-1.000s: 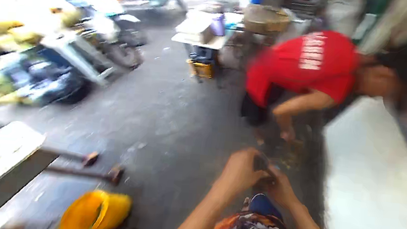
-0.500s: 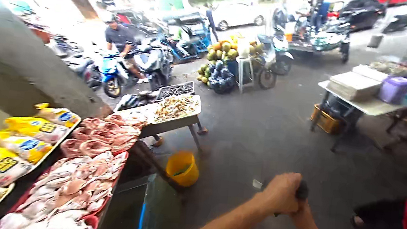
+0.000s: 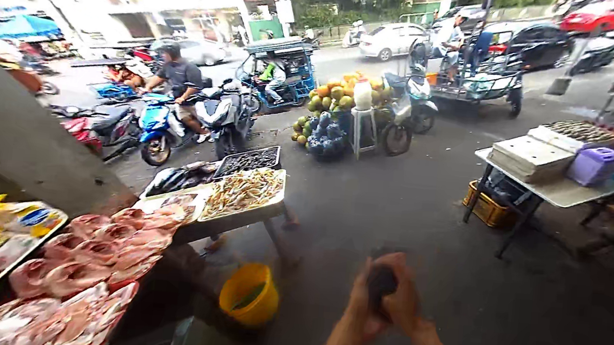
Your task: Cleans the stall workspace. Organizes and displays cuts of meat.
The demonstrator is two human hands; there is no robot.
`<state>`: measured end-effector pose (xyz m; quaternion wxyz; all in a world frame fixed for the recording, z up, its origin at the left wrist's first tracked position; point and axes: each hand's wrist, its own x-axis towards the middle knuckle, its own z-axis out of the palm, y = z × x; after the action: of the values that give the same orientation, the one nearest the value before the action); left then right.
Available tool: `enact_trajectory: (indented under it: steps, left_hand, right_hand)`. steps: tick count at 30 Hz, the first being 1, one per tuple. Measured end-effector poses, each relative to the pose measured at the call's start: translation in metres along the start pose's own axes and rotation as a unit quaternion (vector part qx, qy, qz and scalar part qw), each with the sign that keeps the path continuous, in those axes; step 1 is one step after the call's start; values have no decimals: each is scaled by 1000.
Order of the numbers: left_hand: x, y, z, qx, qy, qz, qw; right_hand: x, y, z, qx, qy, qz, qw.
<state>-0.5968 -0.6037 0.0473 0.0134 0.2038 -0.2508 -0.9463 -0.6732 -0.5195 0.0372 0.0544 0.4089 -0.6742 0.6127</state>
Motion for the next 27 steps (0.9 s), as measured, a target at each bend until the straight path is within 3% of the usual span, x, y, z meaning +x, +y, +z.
enact_trajectory:
  steps: [3, 6, 8, 12, 14, 17, 21, 25, 27]
  left_hand:
    - [39, 28, -7, -57, -47, 21, 997]
    - [75, 58, 13, -9, 2, 63, 998]
    - [110, 78, 18, 38, 58, 126, 990]
    - [174, 143, 13, 194, 85, 263, 941]
    - [186, 167, 26, 266, 70, 310, 910]
    - [206, 204, 16, 342, -12, 386, 857]
    - [251, 260, -16, 369, -64, 394, 839]
    - [278, 313, -52, 368, -100, 347, 857]
    - [292, 339, -75, 383, -114, 322, 858]
  right_hand:
    - [3, 6, 25, 24, 26, -14, 999]
    - [24, 30, 28, 30, 77, -31, 996]
    - [42, 37, 28, -50, 91, -31, 994]
    - [81, 61, 64, -279, 71, -28, 957]
    - [117, 81, 95, -305, 116, -3, 945]
    - [181, 104, 130, -281, 207, 84, 933]
    - [239, 121, 165, -299, 107, 253, 914]
    - [282, 130, 203, -270, -17, 361, 893]
    - [297, 142, 225, -237, -60, 374, 895]
